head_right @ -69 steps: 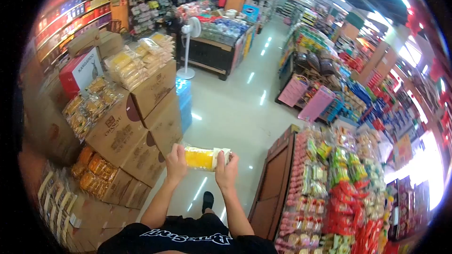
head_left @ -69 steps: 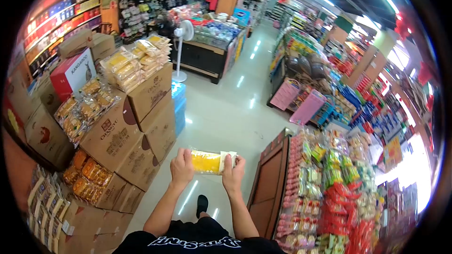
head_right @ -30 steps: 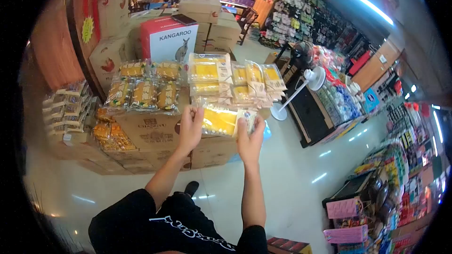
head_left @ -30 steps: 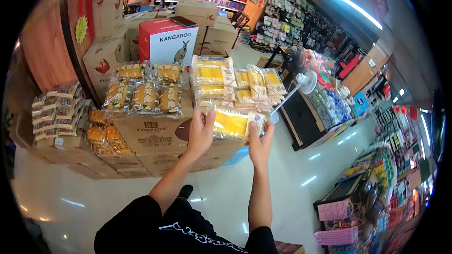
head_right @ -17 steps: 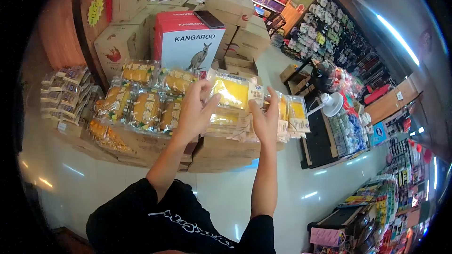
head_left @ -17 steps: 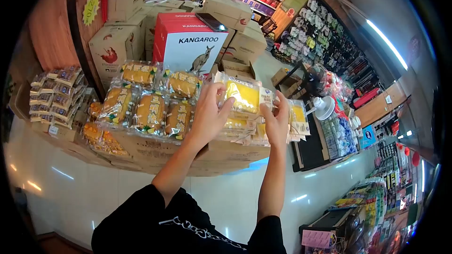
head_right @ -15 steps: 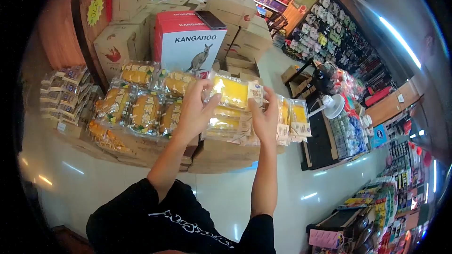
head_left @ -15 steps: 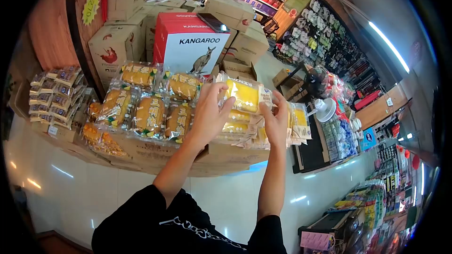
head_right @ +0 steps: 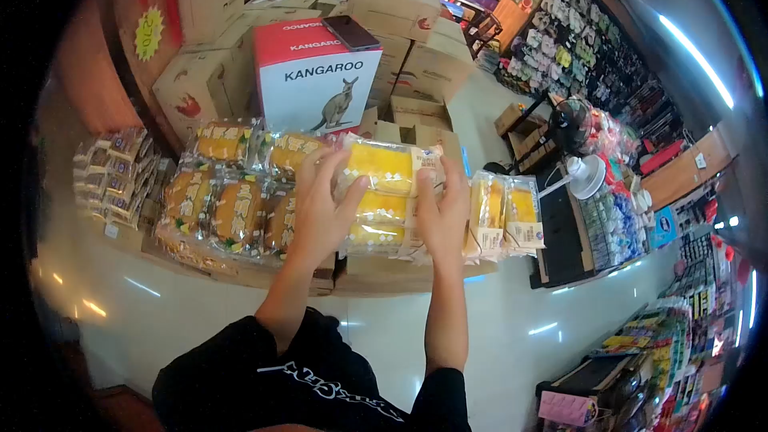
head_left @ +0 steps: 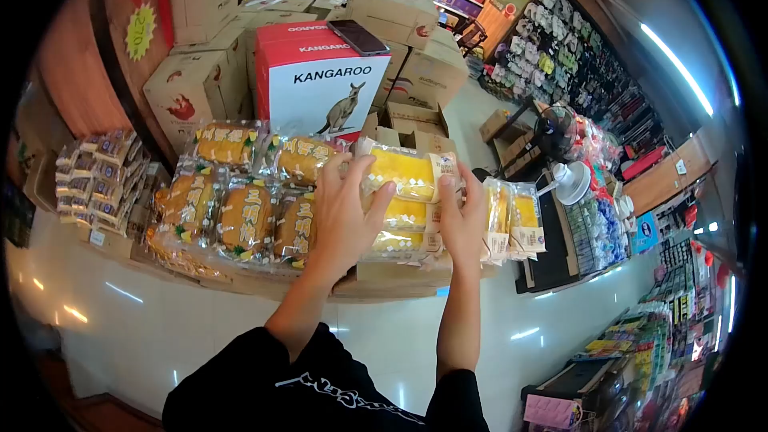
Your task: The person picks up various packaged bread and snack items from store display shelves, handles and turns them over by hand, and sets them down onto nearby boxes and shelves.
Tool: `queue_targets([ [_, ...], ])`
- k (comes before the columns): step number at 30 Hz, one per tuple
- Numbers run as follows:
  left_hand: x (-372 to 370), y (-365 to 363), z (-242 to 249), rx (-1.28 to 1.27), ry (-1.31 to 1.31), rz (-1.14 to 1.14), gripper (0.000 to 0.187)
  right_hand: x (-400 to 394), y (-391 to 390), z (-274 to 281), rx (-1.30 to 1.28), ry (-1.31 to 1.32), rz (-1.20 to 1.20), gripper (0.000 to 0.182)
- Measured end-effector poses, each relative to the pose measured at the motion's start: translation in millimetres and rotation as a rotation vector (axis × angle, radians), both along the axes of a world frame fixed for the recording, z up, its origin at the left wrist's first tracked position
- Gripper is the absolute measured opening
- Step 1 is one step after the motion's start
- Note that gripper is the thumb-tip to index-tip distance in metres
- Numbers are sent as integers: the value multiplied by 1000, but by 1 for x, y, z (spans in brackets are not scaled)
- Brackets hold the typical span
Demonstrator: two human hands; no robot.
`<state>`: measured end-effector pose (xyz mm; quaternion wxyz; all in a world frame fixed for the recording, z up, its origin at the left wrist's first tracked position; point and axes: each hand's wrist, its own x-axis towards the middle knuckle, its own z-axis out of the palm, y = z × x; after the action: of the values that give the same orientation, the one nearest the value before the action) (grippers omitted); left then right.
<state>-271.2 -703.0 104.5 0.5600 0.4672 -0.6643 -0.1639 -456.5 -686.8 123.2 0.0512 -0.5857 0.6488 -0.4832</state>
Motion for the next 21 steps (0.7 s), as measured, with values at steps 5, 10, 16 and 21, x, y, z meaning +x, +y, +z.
queue_targets([
  [5, -2, 18, 13, -126, 72, 41, 45, 2, 21, 3, -111, 0, -10, 46],
  [10, -19, 48, 1, -427, 382, -240, 42, -8, 74, -7, -327, 56, -242, 42],
  [16, -40, 86, -16, -422, 514, -604, 40, -20, 197, -47, -261, 36, -581, 41],
  [21, -48, 125, -31, -208, 431, -846, 37, 9, 344, -114, -36, -129, -984, 45],
])
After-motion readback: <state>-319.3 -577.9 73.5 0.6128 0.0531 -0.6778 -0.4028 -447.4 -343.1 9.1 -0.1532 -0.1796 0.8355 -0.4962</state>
